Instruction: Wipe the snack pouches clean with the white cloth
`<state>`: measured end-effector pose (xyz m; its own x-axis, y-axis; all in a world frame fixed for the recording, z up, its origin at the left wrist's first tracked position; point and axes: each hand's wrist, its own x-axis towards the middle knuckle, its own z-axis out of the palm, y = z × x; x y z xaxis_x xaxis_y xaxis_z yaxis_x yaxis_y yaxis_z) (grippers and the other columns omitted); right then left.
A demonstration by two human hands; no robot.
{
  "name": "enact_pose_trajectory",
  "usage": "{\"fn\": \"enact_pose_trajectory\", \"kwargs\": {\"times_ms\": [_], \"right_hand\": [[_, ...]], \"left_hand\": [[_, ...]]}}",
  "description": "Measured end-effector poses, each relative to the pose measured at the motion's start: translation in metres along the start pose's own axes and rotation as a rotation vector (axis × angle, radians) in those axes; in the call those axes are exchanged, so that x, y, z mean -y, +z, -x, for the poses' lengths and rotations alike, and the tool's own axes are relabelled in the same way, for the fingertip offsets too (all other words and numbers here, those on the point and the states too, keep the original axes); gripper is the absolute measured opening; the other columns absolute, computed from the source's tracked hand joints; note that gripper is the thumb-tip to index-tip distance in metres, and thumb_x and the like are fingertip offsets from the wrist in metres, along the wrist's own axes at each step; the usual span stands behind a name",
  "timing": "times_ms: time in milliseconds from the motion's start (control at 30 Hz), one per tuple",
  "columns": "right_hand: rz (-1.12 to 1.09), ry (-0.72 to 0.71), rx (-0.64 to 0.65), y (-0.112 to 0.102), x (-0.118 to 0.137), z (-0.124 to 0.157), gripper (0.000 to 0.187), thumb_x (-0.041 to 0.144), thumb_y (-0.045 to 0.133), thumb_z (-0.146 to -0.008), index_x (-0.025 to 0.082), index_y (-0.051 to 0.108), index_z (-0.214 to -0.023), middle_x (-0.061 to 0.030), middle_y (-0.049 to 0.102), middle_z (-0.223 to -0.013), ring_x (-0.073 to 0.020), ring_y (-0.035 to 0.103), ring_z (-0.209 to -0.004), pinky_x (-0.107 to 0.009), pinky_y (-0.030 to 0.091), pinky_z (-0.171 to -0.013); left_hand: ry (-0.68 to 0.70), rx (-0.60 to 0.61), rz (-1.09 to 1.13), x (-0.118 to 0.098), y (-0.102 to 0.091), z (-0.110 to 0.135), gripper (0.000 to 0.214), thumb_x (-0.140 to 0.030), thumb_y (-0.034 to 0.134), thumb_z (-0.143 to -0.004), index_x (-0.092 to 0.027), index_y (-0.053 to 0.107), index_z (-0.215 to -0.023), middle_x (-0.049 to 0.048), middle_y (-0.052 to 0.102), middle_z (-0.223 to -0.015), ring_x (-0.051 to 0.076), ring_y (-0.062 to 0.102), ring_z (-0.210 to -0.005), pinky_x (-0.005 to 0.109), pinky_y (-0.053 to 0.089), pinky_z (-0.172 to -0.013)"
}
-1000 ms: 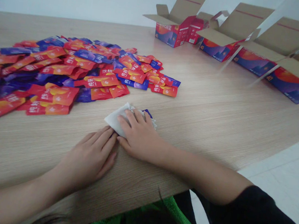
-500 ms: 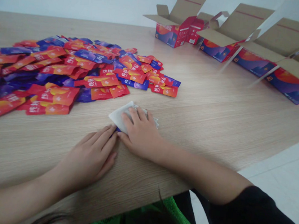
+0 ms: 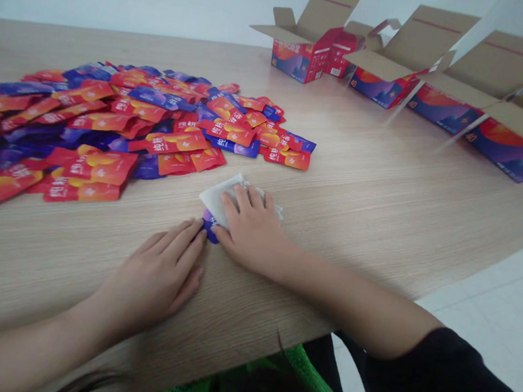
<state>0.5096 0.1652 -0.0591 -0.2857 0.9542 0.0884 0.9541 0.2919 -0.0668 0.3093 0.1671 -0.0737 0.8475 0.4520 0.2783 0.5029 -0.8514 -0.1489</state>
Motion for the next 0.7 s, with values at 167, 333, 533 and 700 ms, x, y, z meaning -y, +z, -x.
{"fn": "enact_pose_trajectory", "kwargs": {"times_ms": [167, 333, 533, 700], "right_hand": [[-0.025, -0.111, 0.008, 0.0, 0.008, 0.005, 0.06, 0.049, 0.04, -0.099, 0.012, 0.042, -0.146, -0.019, 0.04, -0.152, -0.0355, 0.033, -0.14, -0.056, 0.027, -0.113], [-0.01, 0.017, 0.001, 0.001, -0.007, 0.003, 0.062, 0.051, 0.036, -0.1, 0.012, 0.041, -0.148, -0.0178, 0.038, -0.154, -0.0347, 0.034, -0.14, -0.054, 0.029, -0.113], [0.023, 0.06, -0.004, 0.004, -0.004, 0.0, 0.065, 0.05, 0.039, -0.099, 0.007, 0.041, -0.147, -0.0237, 0.037, -0.152, -0.0409, 0.033, -0.138, -0.059, 0.029, -0.11], [-0.027, -0.115, 0.01, 0.001, 0.009, 0.005, 0.059, 0.047, 0.039, -0.1, 0.011, 0.042, -0.146, -0.02, 0.038, -0.152, -0.0365, 0.031, -0.141, -0.058, 0.025, -0.114]], "left_hand": [[-0.002, -0.012, 0.017, 0.0, -0.002, -0.001, 0.042, -0.023, 0.045, -0.089, 0.004, 0.066, -0.115, 0.0292, 0.065, -0.12, 0.04, 0.063, -0.114, 0.049, 0.058, -0.088], [-0.001, 0.003, -0.004, 0.001, 0.0, 0.0, 0.047, -0.024, 0.045, -0.089, 0.006, 0.062, -0.121, 0.0304, 0.063, -0.125, 0.039, 0.063, -0.114, 0.05, 0.057, -0.09], [0.0, 0.01, 0.0, 0.0, 0.0, 0.0, 0.047, -0.024, 0.044, -0.09, 0.006, 0.061, -0.122, 0.0301, 0.063, -0.125, 0.039, 0.063, -0.115, 0.05, 0.056, -0.091], [-0.003, -0.002, 0.024, 0.0, -0.003, -0.001, 0.041, -0.022, 0.045, -0.089, 0.004, 0.065, -0.114, 0.0293, 0.065, -0.12, 0.039, 0.063, -0.113, 0.05, 0.057, -0.088]]}}
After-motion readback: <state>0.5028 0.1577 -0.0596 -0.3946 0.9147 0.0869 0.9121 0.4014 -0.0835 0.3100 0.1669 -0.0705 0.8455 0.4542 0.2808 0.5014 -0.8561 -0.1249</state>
